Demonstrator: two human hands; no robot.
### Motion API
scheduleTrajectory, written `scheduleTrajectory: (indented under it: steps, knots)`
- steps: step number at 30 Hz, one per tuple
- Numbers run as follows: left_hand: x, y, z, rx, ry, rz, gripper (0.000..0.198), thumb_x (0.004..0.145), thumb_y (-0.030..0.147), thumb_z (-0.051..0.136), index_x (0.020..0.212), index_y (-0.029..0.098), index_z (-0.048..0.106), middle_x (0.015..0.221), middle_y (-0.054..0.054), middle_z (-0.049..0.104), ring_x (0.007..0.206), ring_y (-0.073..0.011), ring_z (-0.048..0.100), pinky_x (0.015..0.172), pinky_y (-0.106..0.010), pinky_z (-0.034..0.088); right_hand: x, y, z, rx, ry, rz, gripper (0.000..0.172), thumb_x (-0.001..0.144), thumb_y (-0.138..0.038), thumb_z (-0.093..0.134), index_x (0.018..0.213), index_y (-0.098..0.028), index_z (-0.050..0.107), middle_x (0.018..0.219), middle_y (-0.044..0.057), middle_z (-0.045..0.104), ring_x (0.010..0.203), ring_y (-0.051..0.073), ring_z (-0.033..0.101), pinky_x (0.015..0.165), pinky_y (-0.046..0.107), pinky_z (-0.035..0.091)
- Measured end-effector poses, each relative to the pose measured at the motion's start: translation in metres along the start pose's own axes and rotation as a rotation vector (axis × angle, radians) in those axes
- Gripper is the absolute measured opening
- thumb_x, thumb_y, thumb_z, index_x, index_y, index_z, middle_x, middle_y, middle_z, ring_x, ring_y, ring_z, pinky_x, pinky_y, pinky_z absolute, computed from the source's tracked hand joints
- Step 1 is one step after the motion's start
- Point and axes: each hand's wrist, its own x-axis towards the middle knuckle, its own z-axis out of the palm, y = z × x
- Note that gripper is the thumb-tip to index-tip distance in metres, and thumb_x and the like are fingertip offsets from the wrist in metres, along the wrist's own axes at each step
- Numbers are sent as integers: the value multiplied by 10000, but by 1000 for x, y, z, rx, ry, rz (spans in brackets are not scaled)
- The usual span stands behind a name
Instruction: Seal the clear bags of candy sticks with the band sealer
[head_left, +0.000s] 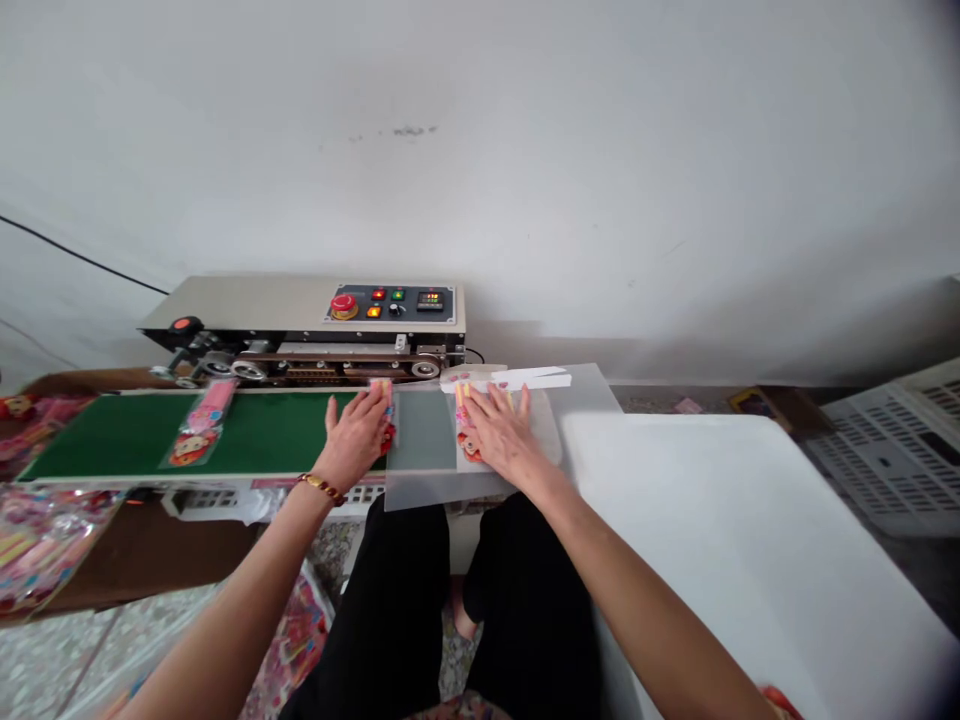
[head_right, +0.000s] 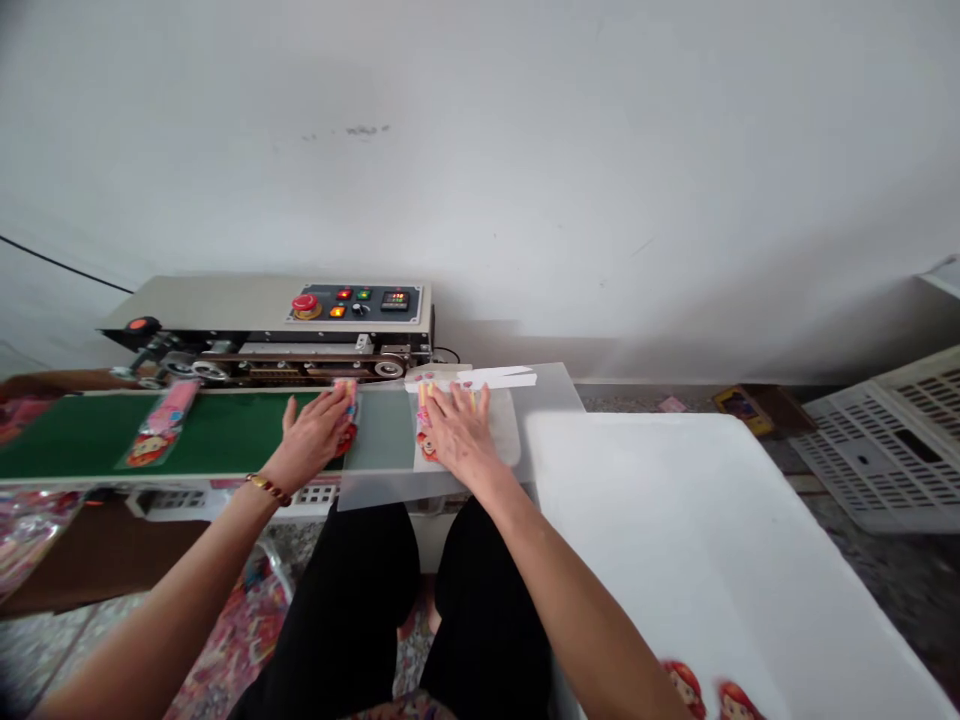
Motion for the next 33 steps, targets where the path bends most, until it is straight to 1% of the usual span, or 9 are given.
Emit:
scheduleTrajectory:
  steps: [5, 8, 10, 15, 20, 23, 26, 30, 33]
  knots:
    - [9, 53, 8, -99, -22, 143, 371, 984, 175, 395, 1306, 167, 579, 1405, -130, 592, 1353, -253, 517, 1230, -553, 276, 10, -17, 1, 42, 52, 14, 439, 1044, -317, 356, 1436, -205, 519, 1520, 115, 485, 1418, 353, 370, 1159, 741, 53]
    - [17, 90, 21, -144, -80, 197, 432, 1001, 229, 385, 1409, 145, 500, 1492, -140, 507, 1422, -263, 434, 1218, -528, 315, -5, -3, -7, 13, 51, 53, 444, 1029, -246, 350, 1439, -208, 518, 1523, 117, 482, 1425, 342, 368, 1156, 743, 15]
    - [20, 97, 25, -136, -102, 193, 449, 997, 242, 399, 1423, 131, 489, 1519, -142, 474, 1446, -282, 395, 1221, -538, 303, -19, 12, -11, -26, 53, 103, 457, 1023, -246, 362, 1456, -208, 502, 1529, 124, 472, 1435, 345, 355, 1157, 741, -3]
    - [17, 58, 22, -128, -118, 191, 452, 997, 259, 380, 1417, 145, 504, 1531, -139, 459, 1439, -266, 407, 1237, -543, 257, -36, 29, -9, -81, -18, 119, 497, 1044, -318, 326, 1523, -212, 409, 1570, 120, 413, 1455, 346, 330, 1149, 754, 56]
    - [4, -6, 6, -115, -143, 132, 455, 987, 311, 393, 1406, 192, 529, 1516, -129, 480, 1435, -275, 418, 1212, -571, 277, -15, 5, 1, 0, -58, 102, 526, 1045, -339, 311, 1553, -209, 356, 1597, 107, 369, 1490, 345, 261, 1145, 769, 67]
    - [-1, -18, -4, -42, -23, 27, 436, 976, 282, 406, 1381, 231, 558, 1468, -129, 536, 1409, -309, 448, 1203, -640, 234, 2, -12, 6, 56, -30, 72, 512, 1044, -331, 325, 1536, -204, 386, 1583, 118, 392, 1471, 351, 295, 1147, 770, 52]
    - [5, 12, -3, -83, 47, 77, 428, 983, 234, 380, 1369, 217, 564, 1403, -135, 593, 1352, -276, 516, 1215, -590, 269, 13, -23, 8, 98, 32, 67, 478, 1040, -309, 348, 1498, -206, 440, 1559, 127, 430, 1444, 349, 341, 1151, 761, 16]
    - [19, 71, 15, -194, -78, 277, 472, 1001, 230, 355, 1456, 169, 465, 1491, -137, 508, 1424, -238, 432, 1222, -517, 311, 11, -18, 0, 118, 26, 88, 494, 1015, -214, 329, 1495, -192, 446, 1547, 138, 444, 1444, 342, 345, 1154, 748, 32]
    - [23, 82, 25, -163, -116, 280, 481, 1003, 242, 367, 1467, 141, 442, 1538, -151, 446, 1464, -256, 369, 1229, -540, 283, -16, 5, -12, 60, 3, 140, 483, 993, -191, 347, 1450, -200, 502, 1533, 130, 464, 1436, 348, 361, 1150, 749, 54]
